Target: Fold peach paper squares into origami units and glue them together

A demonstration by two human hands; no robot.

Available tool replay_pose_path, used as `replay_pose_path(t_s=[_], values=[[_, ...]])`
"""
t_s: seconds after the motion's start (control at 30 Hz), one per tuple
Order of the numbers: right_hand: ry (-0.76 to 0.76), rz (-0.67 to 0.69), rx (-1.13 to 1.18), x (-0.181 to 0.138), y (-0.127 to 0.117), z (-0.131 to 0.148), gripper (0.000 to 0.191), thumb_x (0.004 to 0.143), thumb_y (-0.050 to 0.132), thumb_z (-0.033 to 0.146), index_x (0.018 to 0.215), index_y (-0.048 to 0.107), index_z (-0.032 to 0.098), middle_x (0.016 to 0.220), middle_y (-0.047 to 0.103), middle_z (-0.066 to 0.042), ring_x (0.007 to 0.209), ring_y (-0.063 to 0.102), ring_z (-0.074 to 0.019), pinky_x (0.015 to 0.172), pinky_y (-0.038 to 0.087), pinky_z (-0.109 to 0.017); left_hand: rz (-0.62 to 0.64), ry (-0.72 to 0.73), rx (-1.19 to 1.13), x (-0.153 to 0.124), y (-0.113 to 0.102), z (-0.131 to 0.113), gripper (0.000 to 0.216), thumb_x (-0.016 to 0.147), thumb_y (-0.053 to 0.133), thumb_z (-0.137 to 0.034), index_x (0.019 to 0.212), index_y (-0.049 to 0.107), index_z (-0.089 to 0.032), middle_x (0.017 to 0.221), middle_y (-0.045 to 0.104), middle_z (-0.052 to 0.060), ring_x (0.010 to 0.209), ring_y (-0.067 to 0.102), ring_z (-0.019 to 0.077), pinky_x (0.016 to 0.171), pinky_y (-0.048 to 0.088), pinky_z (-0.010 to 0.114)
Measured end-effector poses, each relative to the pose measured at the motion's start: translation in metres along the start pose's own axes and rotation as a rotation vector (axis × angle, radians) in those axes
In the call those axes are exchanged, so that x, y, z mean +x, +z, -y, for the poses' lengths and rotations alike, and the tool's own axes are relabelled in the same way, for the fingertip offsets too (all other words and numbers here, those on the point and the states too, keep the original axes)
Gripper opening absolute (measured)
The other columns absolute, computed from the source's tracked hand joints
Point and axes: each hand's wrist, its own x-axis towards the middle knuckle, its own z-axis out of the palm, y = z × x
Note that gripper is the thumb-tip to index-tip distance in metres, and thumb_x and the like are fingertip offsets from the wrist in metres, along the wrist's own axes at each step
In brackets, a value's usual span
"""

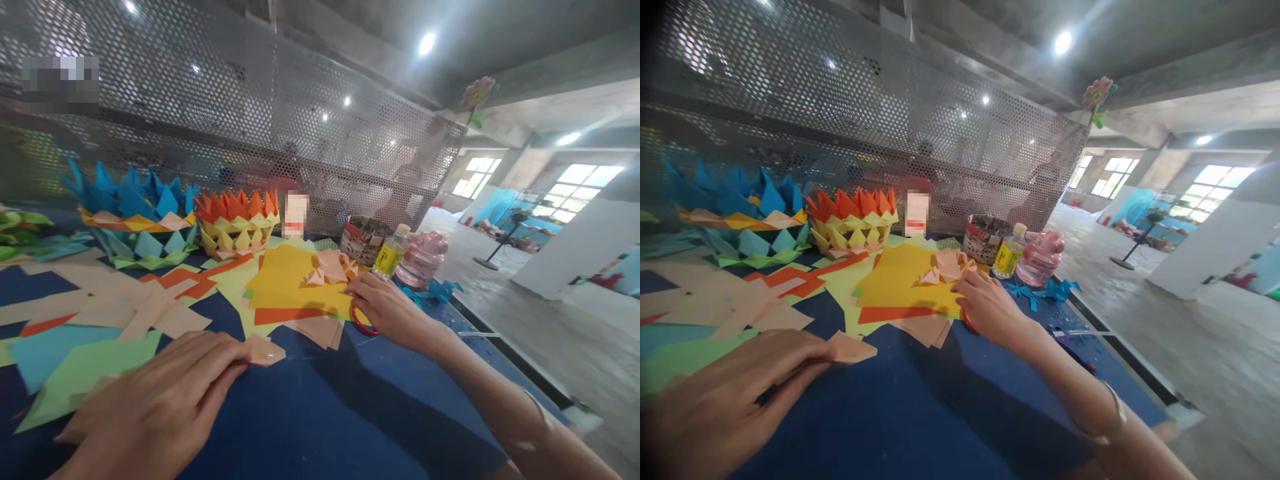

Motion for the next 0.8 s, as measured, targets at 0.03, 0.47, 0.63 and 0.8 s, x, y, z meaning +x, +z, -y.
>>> replay_pose_path(t_s=[0.03, 0.47, 0.63, 0.8], values=[[-0.029, 0.013, 0.0, 0.021, 0.005, 0.003, 0.025, 0.103, 0.056, 0.011, 0.122, 0.069, 0.019, 0.124, 0.071, -0.009, 0.117, 0.067, -0.0218, 0.101, 0.055, -0.037, -0.001, -0.006, -0.007, 0.0, 0.0, 0.0, 0.017, 0.106, 0.044, -0.022, 0.105, 0.061, -0.027, 0.089, 0.074, -0.002, 0.077, 0.073, 0.0158, 0.075, 0.058, 0.024], [-0.152, 0.006, 0.149, 0.107, 0.054, -0.021, 0.032, 0.104, 0.066, 0.035, 0.132, 0.064, 0.019, 0.134, 0.065, -0.01, 0.113, 0.068, -0.0255, 0.095, 0.059, -0.047, 0.047, -0.085, -0.046, -0.001, -0.002, -0.001, 0.024, 0.111, 0.037, -0.03, 0.105, 0.06, -0.027, 0.094, 0.074, 0.0, 0.077, 0.069, 0.0169, 0.081, 0.056, 0.027], [-0.182, -0.105, 0.462, 0.083, 0.053, -0.013, 0.031, 0.104, 0.066, 0.035, 0.13, 0.065, 0.019, 0.133, 0.065, -0.01, 0.113, 0.068, -0.0253, 0.096, 0.059, -0.047, 0.04, -0.1, -0.067, 0.002, -0.004, -0.007, 0.023, 0.111, 0.036, -0.028, 0.106, 0.058, -0.027, 0.093, 0.074, 0.001, 0.077, 0.069, 0.0176, 0.076, 0.054, 0.028], [-0.211, -0.093, 0.842, 0.059, 0.059, 0.011, 0.027, 0.104, 0.066, 0.036, 0.123, 0.066, 0.016, 0.119, 0.07, -0.008, 0.099, 0.071, -0.0213, 0.085, 0.062, -0.04, 0.034, -0.074, -0.059, 0.005, -0.004, -0.009, 0.028, 0.112, 0.035, -0.03, 0.1, 0.06, -0.027, 0.089, 0.075, 0.001, 0.076, 0.07, 0.019, 0.072, 0.055, 0.029]])
